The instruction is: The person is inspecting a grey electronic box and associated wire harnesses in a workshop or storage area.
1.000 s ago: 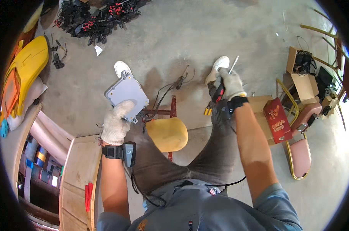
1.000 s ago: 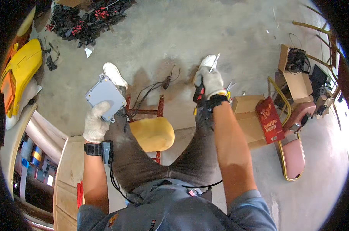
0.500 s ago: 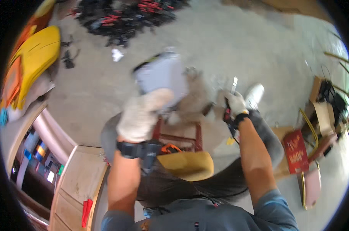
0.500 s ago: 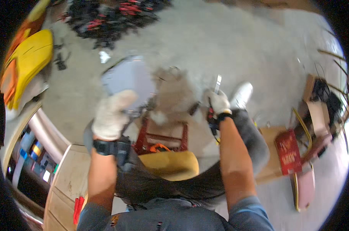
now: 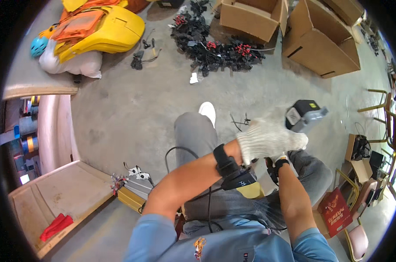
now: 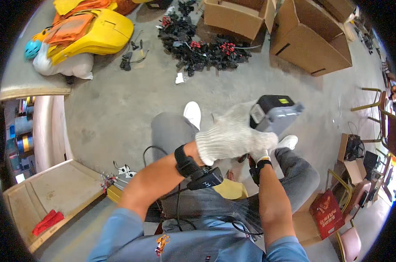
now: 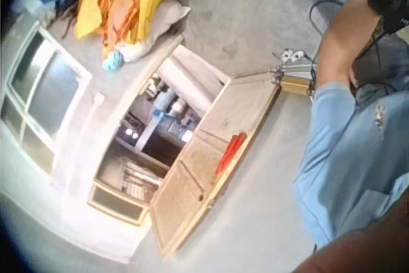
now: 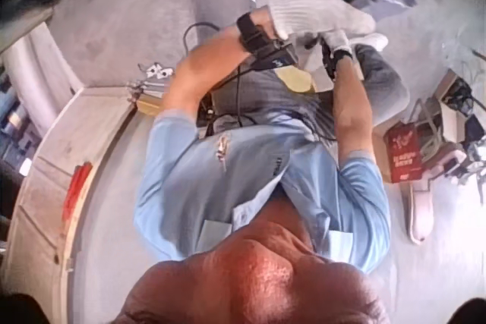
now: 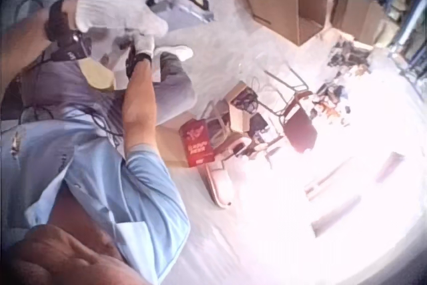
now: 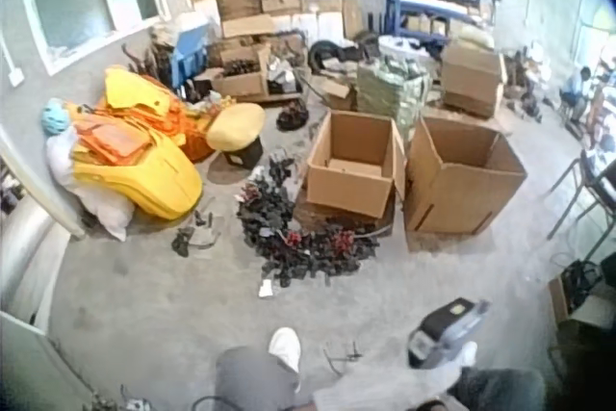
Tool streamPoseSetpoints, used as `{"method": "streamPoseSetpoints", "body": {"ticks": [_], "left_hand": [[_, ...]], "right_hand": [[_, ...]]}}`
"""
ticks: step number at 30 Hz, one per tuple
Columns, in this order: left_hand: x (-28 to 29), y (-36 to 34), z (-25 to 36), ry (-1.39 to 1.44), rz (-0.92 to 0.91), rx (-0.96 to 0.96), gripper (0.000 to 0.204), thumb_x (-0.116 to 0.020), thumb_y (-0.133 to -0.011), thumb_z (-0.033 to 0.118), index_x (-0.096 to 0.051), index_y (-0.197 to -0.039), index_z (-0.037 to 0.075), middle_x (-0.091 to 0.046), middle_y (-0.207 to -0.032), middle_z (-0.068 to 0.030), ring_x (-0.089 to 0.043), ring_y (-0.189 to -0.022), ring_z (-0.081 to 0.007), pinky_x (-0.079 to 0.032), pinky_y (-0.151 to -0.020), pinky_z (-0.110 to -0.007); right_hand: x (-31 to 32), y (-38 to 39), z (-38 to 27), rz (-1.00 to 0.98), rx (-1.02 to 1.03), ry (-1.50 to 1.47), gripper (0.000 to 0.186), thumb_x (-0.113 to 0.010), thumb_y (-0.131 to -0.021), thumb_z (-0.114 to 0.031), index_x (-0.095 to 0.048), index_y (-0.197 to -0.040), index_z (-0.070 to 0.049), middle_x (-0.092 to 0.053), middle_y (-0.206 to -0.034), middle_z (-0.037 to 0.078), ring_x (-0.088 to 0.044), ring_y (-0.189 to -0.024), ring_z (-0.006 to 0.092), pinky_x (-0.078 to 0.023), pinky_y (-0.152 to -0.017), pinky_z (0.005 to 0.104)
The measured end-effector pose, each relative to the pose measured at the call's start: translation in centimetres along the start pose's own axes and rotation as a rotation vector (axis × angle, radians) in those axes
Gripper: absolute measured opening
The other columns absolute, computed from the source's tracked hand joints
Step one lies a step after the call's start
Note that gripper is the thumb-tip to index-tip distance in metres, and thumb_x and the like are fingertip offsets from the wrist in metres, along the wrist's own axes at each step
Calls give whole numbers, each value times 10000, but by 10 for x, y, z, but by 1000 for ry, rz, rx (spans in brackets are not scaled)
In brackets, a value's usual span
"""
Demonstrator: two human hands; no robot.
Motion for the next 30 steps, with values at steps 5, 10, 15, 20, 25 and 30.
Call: {"method": "streamPoseSetpoints", "body": {"ticks": [5,10,15,20,25,30], "left_hand": [[-10,8,13,111,3,-134,556,-738,-794,302,-659,-1303,92,-751,-1050,-168,-705,-954,-331,-553,-916,-406],[-13,-35,-51,-88,60,38,635,-738,-789,313,-637,-1382,111,-749,-1093,-167,-691,-999,-323,-547,-939,-406],[6,-59,-84,-273,-30,606,504,-777,-837,414,-770,-1200,63,-788,-1061,-158,-738,-1010,-258,-558,-923,-372],[14,-72,-137,-190,-151,625,513,-760,-876,407,-726,-1216,25,-775,-1003,-171,-744,-952,-292,-574,-857,-385],[27,-69,-126,15,-62,438,672,-759,-874,378,-583,-1432,47,-763,-1085,-194,-741,-980,-359,-581,-872,-433],[71,-45,-112,65,264,283,698,-778,-871,353,-580,-1477,70,-759,-1123,-219,-759,-983,-345,-585,-892,-460]], "right_hand": [[-28,10,-73,-289,-25,181,336,-742,-878,-261,-747,-1126,-33,-786,-993,180,-758,-860,303,-583,-760,404],[-42,20,-76,-157,-111,-6,561,-809,-799,-347,-706,-1248,-26,-778,-1126,222,-752,-1069,367,-579,-943,443],[-77,-18,-53,-301,-84,145,554,-726,-894,-389,-678,-1371,-111,-703,-1365,201,-657,-1282,365,-511,-1100,443],[-118,-31,-41,-333,202,183,463,-582,-1017,-445,-654,-1402,-198,-631,-1465,110,-581,-1352,326,-433,-1162,456],[-103,-34,-39,-396,224,374,428,-604,-1009,-439,-671,-1341,-178,-645,-1367,111,-605,-1278,321,-467,-1106,458],[-99,-54,-46,-400,290,497,397,-627,-1001,-433,-688,-1280,-158,-660,-1269,112,-629,-1203,316,-502,-1050,459]]}}
Point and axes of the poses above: each hand's wrist, its own y-axis away from the middle knuckle, its own x-axis out of the back of the hand, z = x × y, the point moved 2 cm from there along -y, towards the middle knuckle
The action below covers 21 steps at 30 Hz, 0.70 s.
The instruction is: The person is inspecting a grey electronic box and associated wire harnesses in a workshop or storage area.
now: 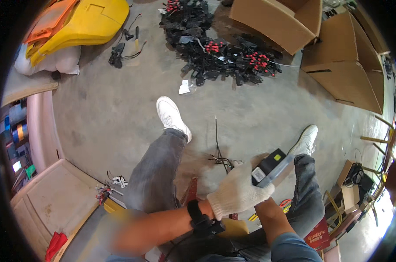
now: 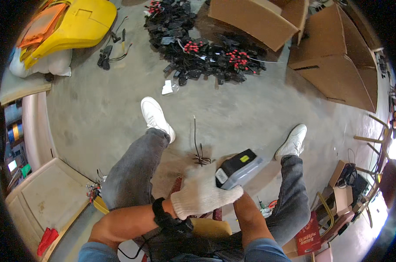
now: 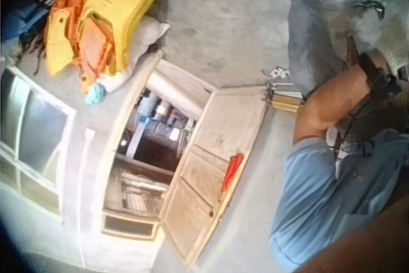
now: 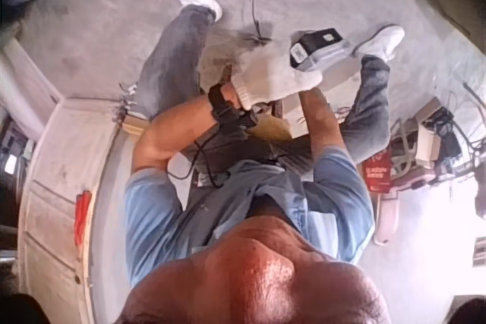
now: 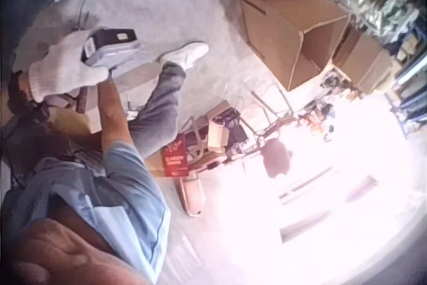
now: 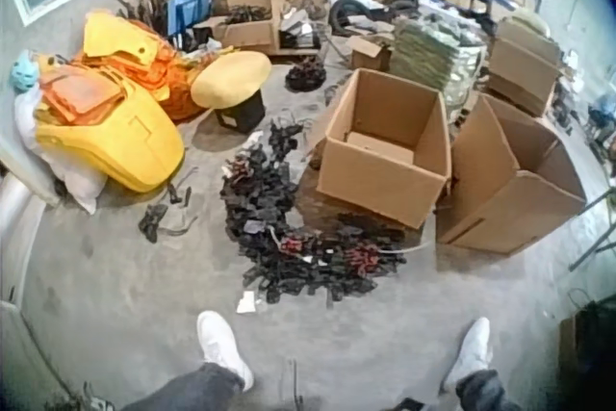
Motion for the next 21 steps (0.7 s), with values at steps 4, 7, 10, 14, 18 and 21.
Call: {"method": "streamPoseSetpoints", "body": {"ticks": [4,7,10,14,18,21], "left_hand": [[10,33,-26,232,52,180,697,-799,-853,287,-584,-1455,9,-756,-1120,-193,-764,-955,-259,-593,-868,-388],[23,64,-22,230,113,210,656,-779,-875,232,-576,-1448,-15,-751,-1086,-166,-739,-959,-174,-588,-863,-354],[17,59,-17,263,31,255,679,-771,-884,255,-549,-1476,9,-743,-1123,-190,-751,-1009,-266,-581,-918,-412],[21,15,18,48,-34,-18,740,-763,-901,272,-486,-1547,41,-718,-1244,-217,-729,-1108,-374,-570,-974,-459],[23,14,8,200,100,-91,728,-741,-910,266,-476,-1559,68,-690,-1282,-245,-704,-1143,-426,-563,-999,-474],[33,22,-2,130,184,-120,709,-728,-912,251,-481,-1547,57,-687,-1293,-242,-720,-1118,-420,-573,-981,-472]], "right_hand": [[8,-13,8,70,94,102,376,-644,-994,-429,-702,-1231,-142,-671,-1191,113,-648,-1143,312,-529,-1005,461],[39,-39,-11,-126,-34,224,347,-621,-922,-348,-699,-1240,-232,-710,-1249,77,-668,-1129,337,-561,-947,462],[24,-37,37,-72,73,345,303,-707,-884,-303,-742,-1169,-205,-740,-1190,102,-691,-1097,354,-600,-866,416],[25,-39,35,-120,84,272,301,-701,-897,-306,-749,-1174,-198,-748,-1167,108,-701,-1081,355,-602,-860,419],[39,-36,40,-153,60,247,301,-695,-910,-310,-756,-1180,-192,-757,-1143,113,-710,-1066,355,-605,-853,421],[51,-32,52,-175,15,239,301,-691,-919,-313,-761,-1184,-187,-763,-1126,118,-718,-1054,355,-606,-849,423]]}}
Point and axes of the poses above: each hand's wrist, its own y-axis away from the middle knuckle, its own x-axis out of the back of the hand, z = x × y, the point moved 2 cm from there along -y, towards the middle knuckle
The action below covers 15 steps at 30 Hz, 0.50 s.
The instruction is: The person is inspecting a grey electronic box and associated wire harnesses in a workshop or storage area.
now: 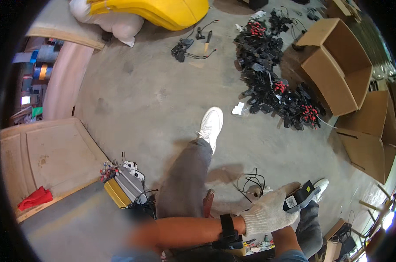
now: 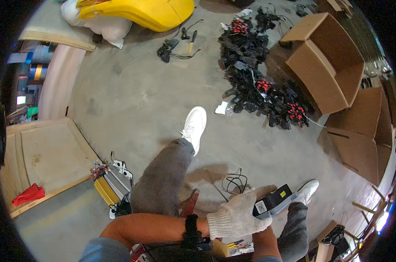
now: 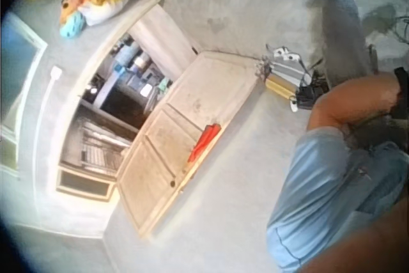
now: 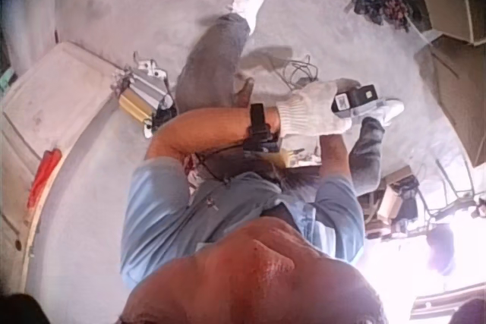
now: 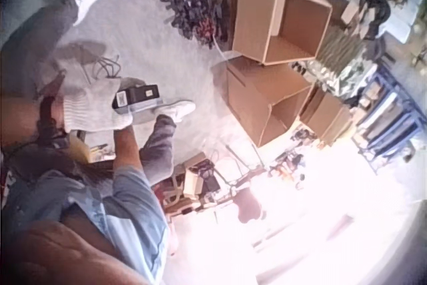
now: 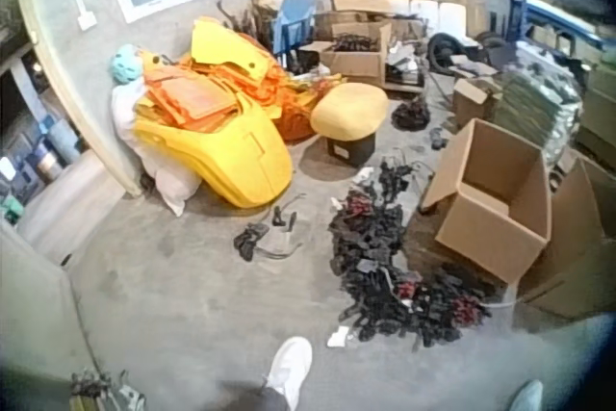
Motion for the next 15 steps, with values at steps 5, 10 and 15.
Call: {"method": "streamPoseSetpoints", "body": {"ticks": [5,10,15], "left_hand": [[38,1,-19,34,-26,169,714,-728,-896,247,-491,-1538,42,-709,-1221,-262,-734,-1068,-425,-587,-940,-458],[111,11,-21,97,133,191,707,-736,-867,247,-522,-1510,46,-725,-1154,-274,-740,-1051,-411,-585,-932,-453],[185,20,-31,319,367,202,702,-799,-846,315,-574,-1452,43,-760,-1079,-209,-763,-946,-332,-589,-887,-433]], "right_hand": [[43,-29,15,65,-91,-138,303,-684,-935,-318,-770,-1190,-179,-774,-1097,125,-730,-1034,356,-609,-841,426],[237,-114,-20,451,-237,-271,322,-663,-986,-280,-759,-1190,-51,-770,-852,174,-771,-782,318,-608,-768,426],[432,-187,-159,537,76,-150,362,-636,-1023,-354,-741,-1125,-23,-752,-969,217,-743,-926,382,-566,-828,454]]}}
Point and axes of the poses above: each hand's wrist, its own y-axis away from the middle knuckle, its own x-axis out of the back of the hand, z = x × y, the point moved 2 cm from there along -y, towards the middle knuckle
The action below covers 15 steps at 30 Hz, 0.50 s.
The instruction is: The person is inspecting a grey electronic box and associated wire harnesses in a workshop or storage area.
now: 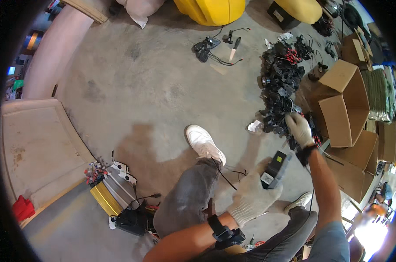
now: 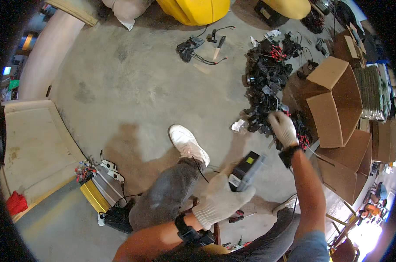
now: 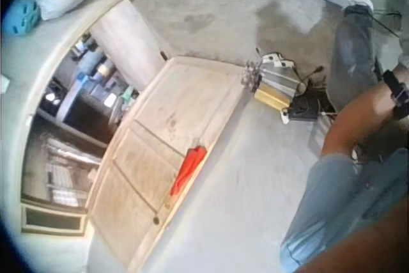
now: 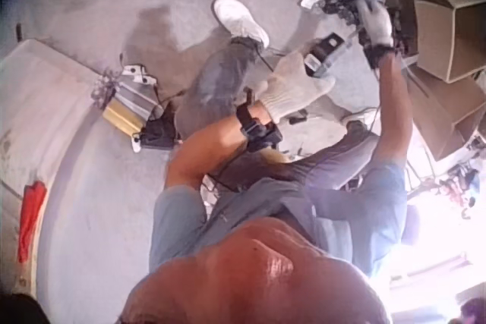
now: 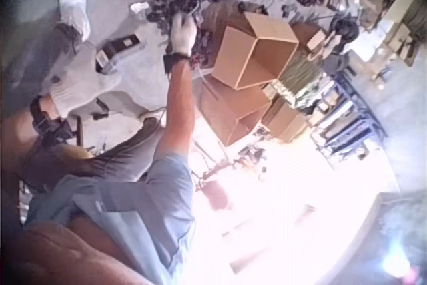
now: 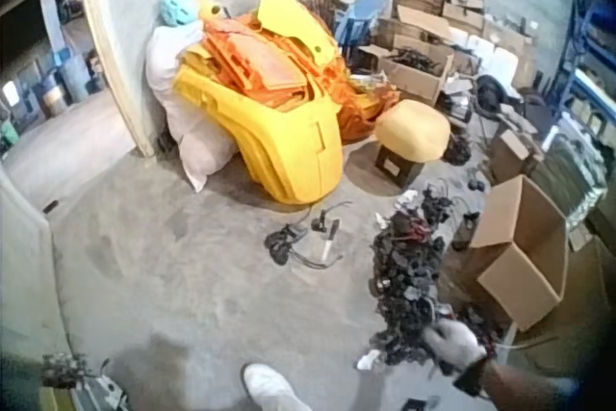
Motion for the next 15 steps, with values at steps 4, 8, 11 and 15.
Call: {"method": "streamPoseSetpoints", "body": {"ticks": [4,8,11,15], "left_hand": [[76,5,10,132,163,161,748,-806,-857,215,-521,-1526,37,-768,-1059,-145,-760,-902,-220,-593,-839,-356],[111,0,-4,352,212,216,668,-839,-864,127,-561,-1456,-9,-745,-1053,-95,-707,-878,-102,-579,-772,-279],[132,9,-23,533,409,79,667,-849,-866,57,-550,-1454,-41,-730,-1142,-102,-715,-984,-144,-586,-848,-296],[148,1,3,700,561,311,529,-802,-870,68,-668,-1378,8,-757,-1239,-112,-729,-1113,-185,-579,-934,-339]], "right_hand": [[-75,-130,-135,-66,331,90,371,-658,-999,-350,-719,-1215,-55,-747,-1095,231,-705,-1076,426,-547,-941,490],[-143,-227,-182,-3,421,215,458,-690,-989,-386,-686,-1289,-40,-734,-1201,249,-694,-1142,427,-544,-978,499],[-193,-266,-230,79,381,163,547,-706,-968,-387,-615,-1375,-33,-709,-1254,276,-677,-1155,467,-536,-1001,516],[-227,-311,-241,72,462,230,525,-654,-988,-347,-546,-1367,-2,-705,-1197,315,-674,-1136,493,-538,-983,553]]}}
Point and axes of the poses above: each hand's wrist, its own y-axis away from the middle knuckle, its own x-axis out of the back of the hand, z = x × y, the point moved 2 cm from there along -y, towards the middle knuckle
